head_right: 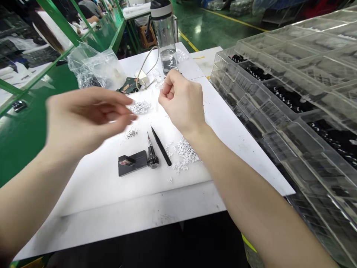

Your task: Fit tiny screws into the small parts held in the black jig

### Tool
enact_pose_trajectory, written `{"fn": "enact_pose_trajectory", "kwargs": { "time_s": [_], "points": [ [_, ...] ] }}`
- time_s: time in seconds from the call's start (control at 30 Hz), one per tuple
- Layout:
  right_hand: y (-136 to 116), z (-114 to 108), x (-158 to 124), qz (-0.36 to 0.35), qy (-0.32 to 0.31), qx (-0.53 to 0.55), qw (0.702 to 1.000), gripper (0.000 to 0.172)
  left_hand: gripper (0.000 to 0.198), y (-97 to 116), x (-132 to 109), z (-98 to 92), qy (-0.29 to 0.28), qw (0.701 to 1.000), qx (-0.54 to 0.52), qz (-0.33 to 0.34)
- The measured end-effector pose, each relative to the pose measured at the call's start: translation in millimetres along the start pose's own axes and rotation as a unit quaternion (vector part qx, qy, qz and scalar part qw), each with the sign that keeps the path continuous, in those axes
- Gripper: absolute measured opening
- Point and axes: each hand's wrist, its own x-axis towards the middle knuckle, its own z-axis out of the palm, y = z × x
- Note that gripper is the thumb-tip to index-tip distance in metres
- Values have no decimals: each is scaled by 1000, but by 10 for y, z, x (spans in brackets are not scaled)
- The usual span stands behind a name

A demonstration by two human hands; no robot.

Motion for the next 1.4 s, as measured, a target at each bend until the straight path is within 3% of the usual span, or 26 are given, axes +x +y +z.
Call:
{"fn": "enact_pose_trajectory", "kwargs": {
  "time_s": [0.03,0.13,0.23,0.33,0.5,0.67,0.87,0.93,1.03,1.13,1.4],
  "points": [
    [-8,-2,2,-3,3,1,1000,28,37,13,-101,-84,57,998,-2,1],
    [-49,-14,0,-19,11,0,1000,31,40,35,-450,-215,140,990,17,-19],
    [-104,-28,-18,-42,2,-2,999,34,50,39,-747,-181,134,990,25,-39],
    [-144,-27,-50,-64,-16,3,998,34,48,13,-900,-118,79,996,1,-42],
    [-196,18,-126,-68,-63,34,995,25,36,-59,-969,-112,-23,997,-3,-79],
    [-256,46,-186,-32,-63,38,997,23,45,-110,-1049,-70,-1,996,-28,-81],
    [-362,18,-208,-54,-82,21,995,26,58,-145,-1087,4,50,992,-60,-102],
    [-401,20,-228,-58,-96,17,994,26,59,-133,-1085,13,43,989,-64,-123],
    [-430,42,-269,-52,-130,49,989,18,44,-111,-1084,15,3,989,-41,-144],
    [-433,66,-298,-40,-135,67,988,17,33,-104,-1078,13,-2,988,-20,-154],
    [-466,40,-284,-26,-118,103,987,30,34,-71,-1006,14,-14,981,-58,-183]
  ]
}}
